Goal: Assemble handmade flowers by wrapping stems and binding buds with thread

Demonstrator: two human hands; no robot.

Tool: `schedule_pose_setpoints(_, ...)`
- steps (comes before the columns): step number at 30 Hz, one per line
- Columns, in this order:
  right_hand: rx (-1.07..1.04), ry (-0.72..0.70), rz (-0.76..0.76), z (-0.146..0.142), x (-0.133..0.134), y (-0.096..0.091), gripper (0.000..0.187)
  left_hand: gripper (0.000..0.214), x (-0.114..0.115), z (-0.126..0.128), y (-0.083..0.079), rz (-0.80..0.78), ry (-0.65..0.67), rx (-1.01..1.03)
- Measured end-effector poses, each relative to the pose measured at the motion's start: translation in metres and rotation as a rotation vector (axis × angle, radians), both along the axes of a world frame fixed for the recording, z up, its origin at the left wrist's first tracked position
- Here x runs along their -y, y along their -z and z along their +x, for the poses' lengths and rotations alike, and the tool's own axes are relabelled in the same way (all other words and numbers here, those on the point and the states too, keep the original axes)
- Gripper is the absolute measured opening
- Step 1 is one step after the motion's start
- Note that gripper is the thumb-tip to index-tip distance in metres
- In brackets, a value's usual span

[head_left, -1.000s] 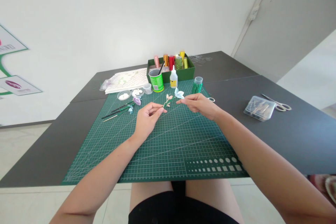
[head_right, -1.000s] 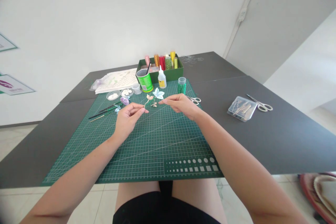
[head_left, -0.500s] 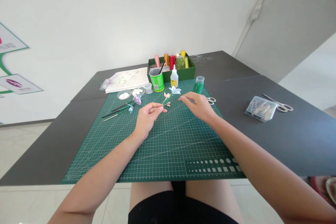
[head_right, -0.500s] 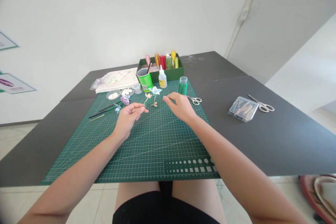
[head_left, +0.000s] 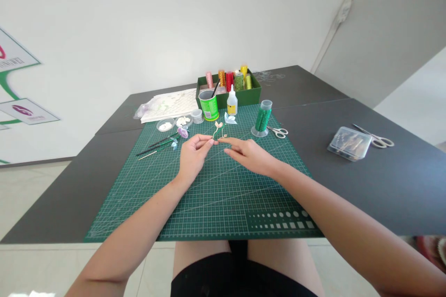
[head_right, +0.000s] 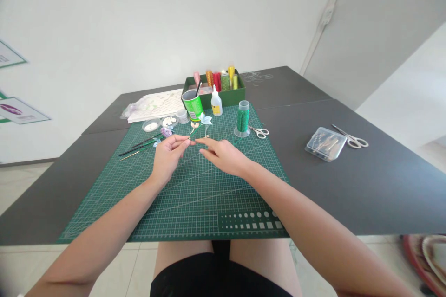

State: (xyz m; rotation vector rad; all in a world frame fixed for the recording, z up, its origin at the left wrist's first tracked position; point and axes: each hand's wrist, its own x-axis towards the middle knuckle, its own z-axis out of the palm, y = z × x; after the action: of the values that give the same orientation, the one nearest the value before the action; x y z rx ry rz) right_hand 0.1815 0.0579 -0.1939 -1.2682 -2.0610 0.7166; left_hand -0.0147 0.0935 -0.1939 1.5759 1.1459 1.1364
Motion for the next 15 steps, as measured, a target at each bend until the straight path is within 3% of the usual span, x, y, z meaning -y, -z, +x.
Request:
schedule_pose_setpoints(3,0.109,-0.001,0.110,0.002,0.001,-0.001,0.035,0.027,-0.003,-0.001,0.001,0.013,-0.022,-0.039)
schedule_pose_setpoints(7,0.176,-0.113,0.233,0.005,0.002,0.001,0.027,0.022,-0.007,-0.004,0.005,0.028,-0.020,-0.141)
schedule_pose_setpoints(10,0.024,-0.156,0.241,0.008,0.003,-0.003,0.023,0.014,-0.011,-0.006,0.008,0.049,0.022,-0.269)
schedule_pose_setpoints(15,-0.364,-0.029,0.022,0.017,0.005,-0.019,0.025,0.011,-0.008,-0.007,0.010,0.156,0.220,-0.548)
